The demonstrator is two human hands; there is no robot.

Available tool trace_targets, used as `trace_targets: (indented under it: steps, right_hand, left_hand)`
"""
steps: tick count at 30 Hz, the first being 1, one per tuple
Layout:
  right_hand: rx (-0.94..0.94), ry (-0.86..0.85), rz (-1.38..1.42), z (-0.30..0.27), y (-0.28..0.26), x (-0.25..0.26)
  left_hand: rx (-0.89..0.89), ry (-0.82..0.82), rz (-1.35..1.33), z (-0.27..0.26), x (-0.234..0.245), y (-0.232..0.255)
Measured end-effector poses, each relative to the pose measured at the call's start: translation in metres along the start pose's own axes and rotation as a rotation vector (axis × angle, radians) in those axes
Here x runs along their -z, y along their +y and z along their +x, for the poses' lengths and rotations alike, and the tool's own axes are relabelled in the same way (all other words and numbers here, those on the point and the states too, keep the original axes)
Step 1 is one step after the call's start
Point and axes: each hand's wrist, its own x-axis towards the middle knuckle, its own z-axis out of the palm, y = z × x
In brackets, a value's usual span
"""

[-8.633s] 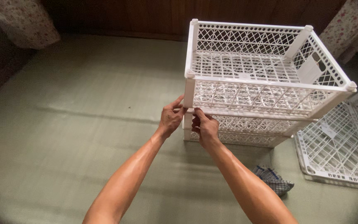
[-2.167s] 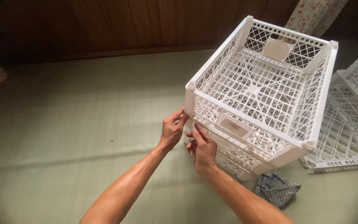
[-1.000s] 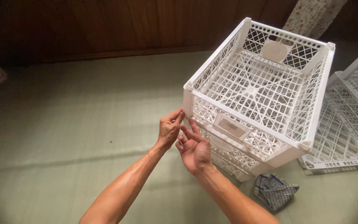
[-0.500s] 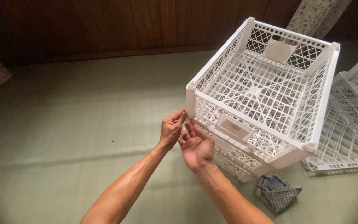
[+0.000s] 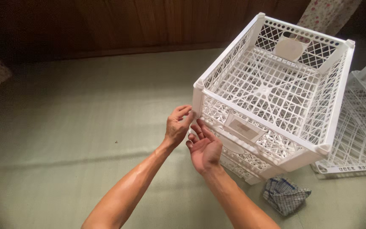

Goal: The person assembles white plastic storage crates by hand on the floor. They unfold flat panels, interlock edges, and stack completed crates into a vertical column.

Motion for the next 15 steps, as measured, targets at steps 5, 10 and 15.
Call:
trace_targets:
  steps: [5,10,15]
  right_hand:
    - [-0.004,-0.029,-0.043,-0.001,0.0,0.002]
    - [0.062,-0.081,-0.184,0.0,0.003,0.011]
    - [0.098,-0.018,-0.209,-0.007,0.002,0.018]
  left_hand:
    - [-0.017,-0.078,-0.001,0.008,0.001,0.016]
    - [-0.022,-0.148,0.021,0.017,0.002,0.023]
    - [-0.06,-0.114,-0.03,0.013,-0.001,0.025]
